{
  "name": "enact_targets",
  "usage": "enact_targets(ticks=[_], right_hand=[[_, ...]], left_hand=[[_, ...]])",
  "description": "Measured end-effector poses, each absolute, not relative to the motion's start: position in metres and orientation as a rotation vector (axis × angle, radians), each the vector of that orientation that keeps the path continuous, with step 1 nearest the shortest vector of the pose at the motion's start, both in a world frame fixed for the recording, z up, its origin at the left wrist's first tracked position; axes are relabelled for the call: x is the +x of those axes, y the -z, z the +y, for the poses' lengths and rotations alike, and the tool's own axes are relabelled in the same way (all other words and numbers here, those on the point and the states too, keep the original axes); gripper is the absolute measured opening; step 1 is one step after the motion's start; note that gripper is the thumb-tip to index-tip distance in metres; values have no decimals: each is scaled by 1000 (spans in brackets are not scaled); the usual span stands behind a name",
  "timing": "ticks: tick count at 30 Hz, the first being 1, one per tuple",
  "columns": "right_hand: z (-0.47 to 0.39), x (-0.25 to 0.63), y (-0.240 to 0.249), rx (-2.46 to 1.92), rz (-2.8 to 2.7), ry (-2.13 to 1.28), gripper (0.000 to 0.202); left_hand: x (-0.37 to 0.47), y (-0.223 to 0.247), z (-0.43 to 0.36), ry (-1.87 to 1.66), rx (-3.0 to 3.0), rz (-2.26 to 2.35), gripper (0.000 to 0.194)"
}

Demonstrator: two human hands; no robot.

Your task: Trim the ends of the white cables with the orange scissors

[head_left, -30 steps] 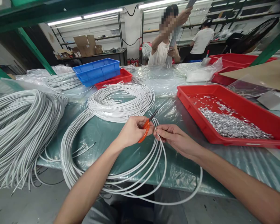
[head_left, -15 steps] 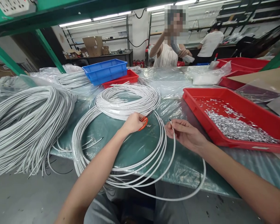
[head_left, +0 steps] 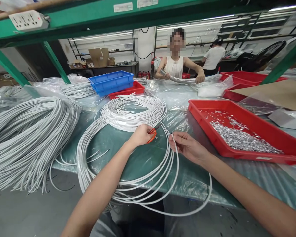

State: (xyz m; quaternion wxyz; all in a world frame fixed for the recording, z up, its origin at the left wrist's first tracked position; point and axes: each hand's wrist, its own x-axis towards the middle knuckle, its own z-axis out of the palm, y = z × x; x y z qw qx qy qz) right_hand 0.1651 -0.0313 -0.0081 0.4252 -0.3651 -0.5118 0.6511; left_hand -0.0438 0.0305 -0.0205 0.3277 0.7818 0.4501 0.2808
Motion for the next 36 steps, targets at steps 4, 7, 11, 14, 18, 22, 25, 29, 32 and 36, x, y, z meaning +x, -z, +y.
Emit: enact_targets(ticks=[4, 7, 11, 14, 18, 22, 25, 29, 32, 36], right_hand=[[-30, 167, 12, -869, -1243, -1676, 29], [-31, 166, 12, -860, -1232, -1704, 27], [-33, 164, 10, -870, -1236, -1713, 27], [-33, 164, 10, -874, -1232, -1710, 27], [-33, 163, 12, -875, -1240, -1723, 28], [-35, 164, 10, -902, -1230, -1709, 29], [-35, 171, 0, -944, -1230, -1610, 31], [-32, 186, -26, -1014, -1432, -1298, 31], [-36, 196, -43, -1142, -1586, -1123, 31], [-55, 210, -55, -1365, -1687, -1008, 42]], left_hand=[[-45, 20, 32, -746, 2022, 1191, 33], [-46, 21, 34, -760, 2015, 1216, 33], [-46, 22, 34, -784, 2021, 1256, 27], [-45, 20, 35, -822, 2032, 1286, 24], [-46, 20, 36, -834, 2063, 1318, 22], [-46, 20, 37, -817, 2095, 1368, 19], [-47, 20, 37, -809, 2111, 1415, 17], [-48, 18, 38, -812, 2131, 1447, 21], [-48, 19, 39, -817, 2150, 1443, 21], [-46, 20, 40, -827, 2179, 1410, 18]])
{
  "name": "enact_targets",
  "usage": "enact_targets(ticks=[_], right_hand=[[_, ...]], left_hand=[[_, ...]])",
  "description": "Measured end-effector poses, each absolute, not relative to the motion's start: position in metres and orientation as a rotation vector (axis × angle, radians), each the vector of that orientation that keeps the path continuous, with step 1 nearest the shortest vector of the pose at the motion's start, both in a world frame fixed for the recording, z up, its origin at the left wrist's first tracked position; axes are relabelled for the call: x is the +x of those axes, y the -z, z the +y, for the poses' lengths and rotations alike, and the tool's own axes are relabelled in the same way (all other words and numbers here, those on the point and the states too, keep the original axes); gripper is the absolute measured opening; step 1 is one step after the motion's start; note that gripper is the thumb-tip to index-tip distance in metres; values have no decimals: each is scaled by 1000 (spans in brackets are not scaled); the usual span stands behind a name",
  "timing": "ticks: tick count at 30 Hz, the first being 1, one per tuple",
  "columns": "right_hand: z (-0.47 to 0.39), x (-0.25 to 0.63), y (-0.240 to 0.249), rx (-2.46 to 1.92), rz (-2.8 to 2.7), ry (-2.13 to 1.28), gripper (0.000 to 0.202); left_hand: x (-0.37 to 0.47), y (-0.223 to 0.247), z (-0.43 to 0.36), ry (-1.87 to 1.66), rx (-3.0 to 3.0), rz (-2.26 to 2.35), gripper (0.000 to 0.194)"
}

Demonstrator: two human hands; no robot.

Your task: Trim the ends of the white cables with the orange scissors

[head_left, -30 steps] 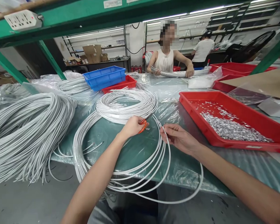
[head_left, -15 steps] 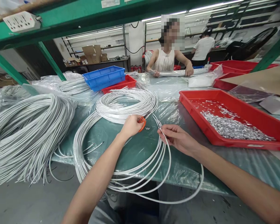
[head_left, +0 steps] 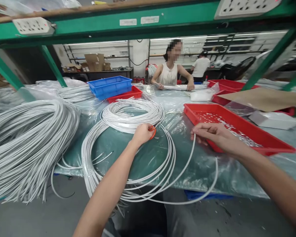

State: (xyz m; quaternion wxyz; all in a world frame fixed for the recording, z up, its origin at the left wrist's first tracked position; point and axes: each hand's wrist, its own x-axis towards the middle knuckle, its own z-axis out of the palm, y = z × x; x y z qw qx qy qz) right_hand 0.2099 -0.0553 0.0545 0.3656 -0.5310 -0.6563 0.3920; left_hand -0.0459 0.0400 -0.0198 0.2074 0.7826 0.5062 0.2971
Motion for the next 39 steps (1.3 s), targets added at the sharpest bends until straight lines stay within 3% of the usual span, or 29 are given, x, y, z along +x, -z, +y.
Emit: enact_targets(ticks=[10, 16, 23, 29, 39], right_hand=[[-107, 244, -50, -1606, -1887, -965, 36], [-110, 233, -66, -1656, -2414, -1119, 31], [-41, 192, -22, -1805, -2246, -519, 49], [13, 180, 4, -1731, -2083, -957, 51], [-2, 178, 3, -1453, -1797, -964, 40]], left_hand=[[-42, 15, 37, -840, 2246, 1327, 17], [-43, 13, 34, -816, 2280, 1346, 19], [-43, 12, 30, -754, 2331, 1366, 18], [-43, 12, 27, -722, 2367, 1359, 17], [-41, 10, 28, -755, 2320, 1347, 16]])
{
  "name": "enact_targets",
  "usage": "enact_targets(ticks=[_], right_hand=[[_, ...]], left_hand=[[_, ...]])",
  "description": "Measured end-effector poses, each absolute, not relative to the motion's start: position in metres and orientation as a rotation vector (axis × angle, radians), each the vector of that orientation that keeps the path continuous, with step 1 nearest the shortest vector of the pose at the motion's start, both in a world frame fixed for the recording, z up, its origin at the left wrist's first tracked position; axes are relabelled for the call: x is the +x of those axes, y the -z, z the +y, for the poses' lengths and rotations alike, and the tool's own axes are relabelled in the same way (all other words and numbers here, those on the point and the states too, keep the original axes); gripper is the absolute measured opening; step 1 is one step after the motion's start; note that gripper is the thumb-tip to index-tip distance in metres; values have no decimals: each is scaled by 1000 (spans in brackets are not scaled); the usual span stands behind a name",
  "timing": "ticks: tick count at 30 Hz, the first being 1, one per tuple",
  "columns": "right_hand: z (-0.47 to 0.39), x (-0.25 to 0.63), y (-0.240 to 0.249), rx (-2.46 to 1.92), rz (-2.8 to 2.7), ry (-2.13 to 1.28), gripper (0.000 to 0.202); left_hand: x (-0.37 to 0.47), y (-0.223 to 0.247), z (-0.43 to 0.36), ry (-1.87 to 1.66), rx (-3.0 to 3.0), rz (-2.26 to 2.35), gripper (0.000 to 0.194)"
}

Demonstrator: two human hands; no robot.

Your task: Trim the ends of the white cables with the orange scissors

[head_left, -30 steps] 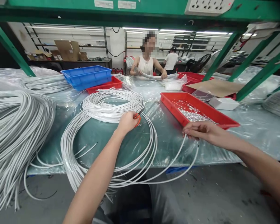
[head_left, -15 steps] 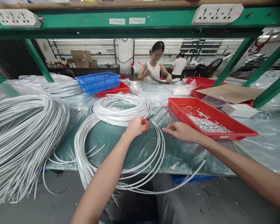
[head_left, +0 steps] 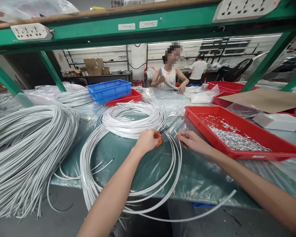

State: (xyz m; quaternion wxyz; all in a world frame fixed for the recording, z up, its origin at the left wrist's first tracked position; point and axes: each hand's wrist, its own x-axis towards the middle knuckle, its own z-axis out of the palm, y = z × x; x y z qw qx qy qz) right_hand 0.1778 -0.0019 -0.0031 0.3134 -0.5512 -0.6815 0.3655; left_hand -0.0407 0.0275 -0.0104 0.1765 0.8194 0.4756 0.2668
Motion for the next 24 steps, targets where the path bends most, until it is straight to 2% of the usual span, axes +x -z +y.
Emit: enact_targets(ticks=[4, 9, 12, 17, 24], right_hand=[[-3, 166, -1, -1175, -1568, -1198, 34], [-8, 162, 6, -995, -1330, -1393, 24], [-16, 165, 12, -974, -1269, -1430, 29], [-26, 166, 13, -929, -1329, -1456, 32], [-37, 160, 11, -852, -1270, -1698, 37]], left_hand=[[-40, 9, 26, -790, 2288, 1315, 18], [-37, 7, 22, -863, 2187, 1261, 31], [-34, 8, 19, -918, 2060, 1171, 36], [-28, 3, 12, -930, 1780, 1002, 33], [-22, -8, -1, -970, 1539, 817, 35]])
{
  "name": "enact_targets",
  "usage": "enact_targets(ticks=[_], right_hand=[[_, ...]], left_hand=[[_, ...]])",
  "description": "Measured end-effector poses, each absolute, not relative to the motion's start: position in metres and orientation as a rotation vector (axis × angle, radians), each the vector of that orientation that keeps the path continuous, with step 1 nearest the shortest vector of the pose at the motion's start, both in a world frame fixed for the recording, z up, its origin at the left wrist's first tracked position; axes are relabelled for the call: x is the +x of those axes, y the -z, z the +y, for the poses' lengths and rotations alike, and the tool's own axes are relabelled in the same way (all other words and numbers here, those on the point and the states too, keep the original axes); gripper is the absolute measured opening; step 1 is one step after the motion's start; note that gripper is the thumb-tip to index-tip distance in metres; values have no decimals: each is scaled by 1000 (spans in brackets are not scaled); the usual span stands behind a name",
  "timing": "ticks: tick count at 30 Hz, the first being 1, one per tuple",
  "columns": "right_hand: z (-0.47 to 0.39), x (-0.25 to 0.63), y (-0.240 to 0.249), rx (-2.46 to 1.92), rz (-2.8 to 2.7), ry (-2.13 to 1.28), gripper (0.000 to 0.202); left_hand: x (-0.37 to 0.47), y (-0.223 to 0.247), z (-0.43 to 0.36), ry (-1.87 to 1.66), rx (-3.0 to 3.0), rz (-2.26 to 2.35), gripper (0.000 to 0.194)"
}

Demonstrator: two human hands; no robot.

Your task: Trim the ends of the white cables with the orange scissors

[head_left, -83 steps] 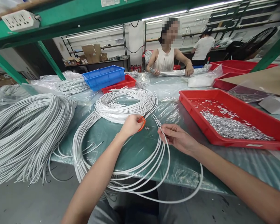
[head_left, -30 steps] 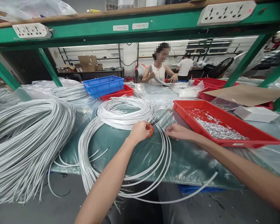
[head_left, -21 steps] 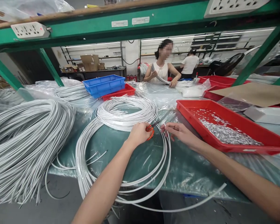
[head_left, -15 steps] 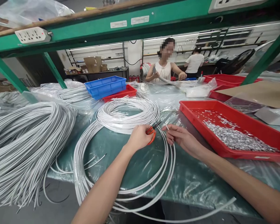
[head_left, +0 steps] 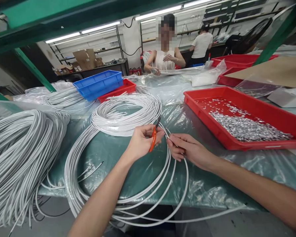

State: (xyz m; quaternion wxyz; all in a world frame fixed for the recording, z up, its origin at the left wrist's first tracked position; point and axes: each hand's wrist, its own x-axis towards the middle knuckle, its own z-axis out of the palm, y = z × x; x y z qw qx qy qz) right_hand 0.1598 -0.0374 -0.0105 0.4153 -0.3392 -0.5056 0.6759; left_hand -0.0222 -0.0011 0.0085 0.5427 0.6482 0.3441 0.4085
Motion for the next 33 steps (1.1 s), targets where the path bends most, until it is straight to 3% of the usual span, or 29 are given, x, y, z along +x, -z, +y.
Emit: enact_targets(ticks=[7, 12, 20, 33], right_hand=[[-38, 163, 8, -737, -1103, -1939, 31], [-38, 160, 8, -806, -1100, -1923, 32], [-41, 153, 10, -1059, -1452, -1184, 33], [-43, 157, 11, -991, -1468, -1170, 26]], left_hand=[[-25, -10, -3, -915, 1553, 763, 33], [-25, -12, -3, -906, 1623, 781, 29], [-26, -7, -2, -879, 1644, 769, 12], [-19, -16, -3, -770, 1422, 731, 43]])
